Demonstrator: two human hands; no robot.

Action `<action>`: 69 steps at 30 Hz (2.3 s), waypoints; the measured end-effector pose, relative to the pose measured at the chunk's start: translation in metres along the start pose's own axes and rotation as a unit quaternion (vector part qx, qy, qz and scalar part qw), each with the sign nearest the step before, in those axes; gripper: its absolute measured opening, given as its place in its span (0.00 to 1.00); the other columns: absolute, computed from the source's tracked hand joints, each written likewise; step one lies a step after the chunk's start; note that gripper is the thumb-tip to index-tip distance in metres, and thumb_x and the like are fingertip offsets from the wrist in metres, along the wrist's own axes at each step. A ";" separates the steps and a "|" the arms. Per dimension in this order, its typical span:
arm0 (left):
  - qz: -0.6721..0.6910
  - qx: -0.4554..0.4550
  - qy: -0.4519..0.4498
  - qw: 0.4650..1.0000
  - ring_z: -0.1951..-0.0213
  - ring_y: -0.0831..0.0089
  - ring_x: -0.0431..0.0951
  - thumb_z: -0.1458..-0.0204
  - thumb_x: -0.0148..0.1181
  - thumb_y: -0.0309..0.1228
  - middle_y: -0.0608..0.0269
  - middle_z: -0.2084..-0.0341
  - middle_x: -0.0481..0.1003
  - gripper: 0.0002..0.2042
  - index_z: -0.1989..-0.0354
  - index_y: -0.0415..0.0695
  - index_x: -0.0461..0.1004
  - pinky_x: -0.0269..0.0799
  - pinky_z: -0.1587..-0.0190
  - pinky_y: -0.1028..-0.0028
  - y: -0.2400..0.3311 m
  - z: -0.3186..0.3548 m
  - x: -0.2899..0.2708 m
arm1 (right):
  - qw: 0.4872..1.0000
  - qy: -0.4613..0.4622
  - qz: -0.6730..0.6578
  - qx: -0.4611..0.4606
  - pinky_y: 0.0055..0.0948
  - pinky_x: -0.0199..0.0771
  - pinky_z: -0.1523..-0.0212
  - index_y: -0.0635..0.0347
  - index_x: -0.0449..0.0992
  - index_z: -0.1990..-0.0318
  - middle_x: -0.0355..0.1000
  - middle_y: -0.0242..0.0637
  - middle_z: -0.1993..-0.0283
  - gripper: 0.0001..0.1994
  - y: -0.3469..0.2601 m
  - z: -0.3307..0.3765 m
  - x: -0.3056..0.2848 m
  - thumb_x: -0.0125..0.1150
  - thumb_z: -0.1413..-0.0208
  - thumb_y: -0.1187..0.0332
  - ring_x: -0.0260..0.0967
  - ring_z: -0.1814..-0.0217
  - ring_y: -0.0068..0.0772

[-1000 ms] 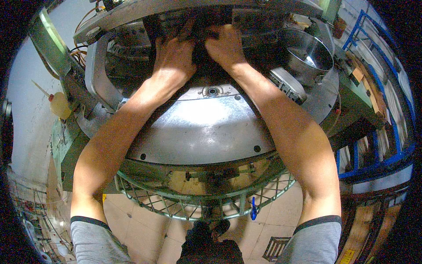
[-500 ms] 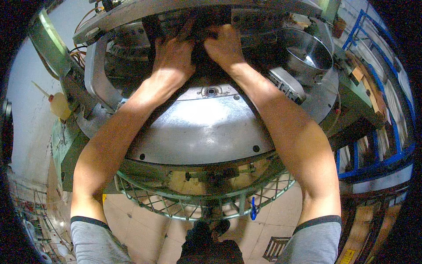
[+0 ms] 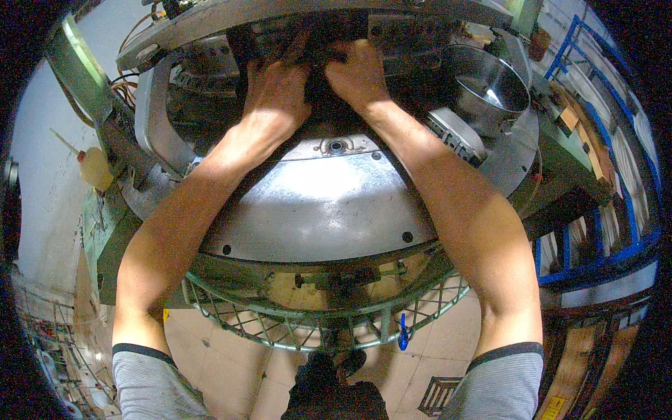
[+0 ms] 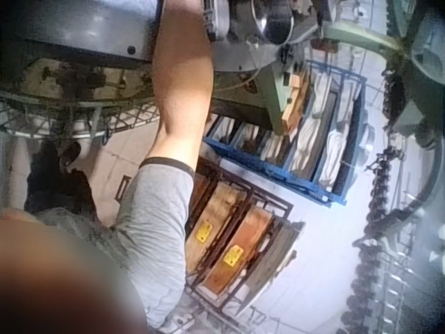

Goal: The person repeatedly inserts small metal components into a circular machine, adjusts them with both hands, and occasionally retrieves additional parts from a nearby wooden box. The task involves precise hand movements and repeated insertion cycles.

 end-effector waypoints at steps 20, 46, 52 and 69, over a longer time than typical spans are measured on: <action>0.002 -0.021 -0.039 0.999 0.38 0.54 0.65 0.62 0.63 0.23 0.55 0.33 0.58 0.15 0.62 0.38 0.81 0.57 0.42 0.44 0.000 0.000 0.000 | 1.000 0.014 -0.012 0.013 0.45 0.76 0.59 0.65 0.81 0.68 0.76 0.58 0.69 0.13 0.005 0.000 0.000 0.54 0.61 0.72 0.76 0.64 0.59; 0.005 0.007 -0.005 1.000 0.39 0.49 0.65 0.59 0.59 0.20 0.54 0.34 0.60 0.14 0.60 0.36 0.80 0.58 0.40 0.40 0.000 -0.002 0.002 | 0.999 0.017 0.045 -0.021 0.45 0.76 0.60 0.65 0.81 0.69 0.77 0.56 0.69 0.12 -0.001 0.000 -0.002 0.55 0.62 0.71 0.76 0.65 0.57; 0.006 0.000 -0.015 1.000 0.39 0.50 0.65 0.60 0.61 0.22 0.55 0.33 0.59 0.15 0.61 0.38 0.81 0.54 0.38 0.41 -0.002 -0.004 0.006 | 0.990 0.028 0.119 -0.072 0.46 0.77 0.59 0.64 0.82 0.69 0.76 0.56 0.69 0.12 -0.006 -0.002 -0.001 0.55 0.62 0.70 0.76 0.65 0.57; -0.050 0.020 0.008 0.999 0.39 0.48 0.66 0.61 0.63 0.23 0.54 0.33 0.57 0.23 0.51 0.39 0.75 0.60 0.40 0.42 -0.001 -0.004 0.002 | 0.996 0.022 0.081 -0.026 0.46 0.77 0.57 0.64 0.81 0.70 0.76 0.56 0.69 0.13 0.001 -0.004 -0.001 0.57 0.63 0.69 0.76 0.64 0.59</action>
Point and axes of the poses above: each hand's wrist, its own z-axis away from the middle knuckle, its own x-axis out of the palm, y = z × x, the point moved 9 cm from there along -z, towards the middle knuckle
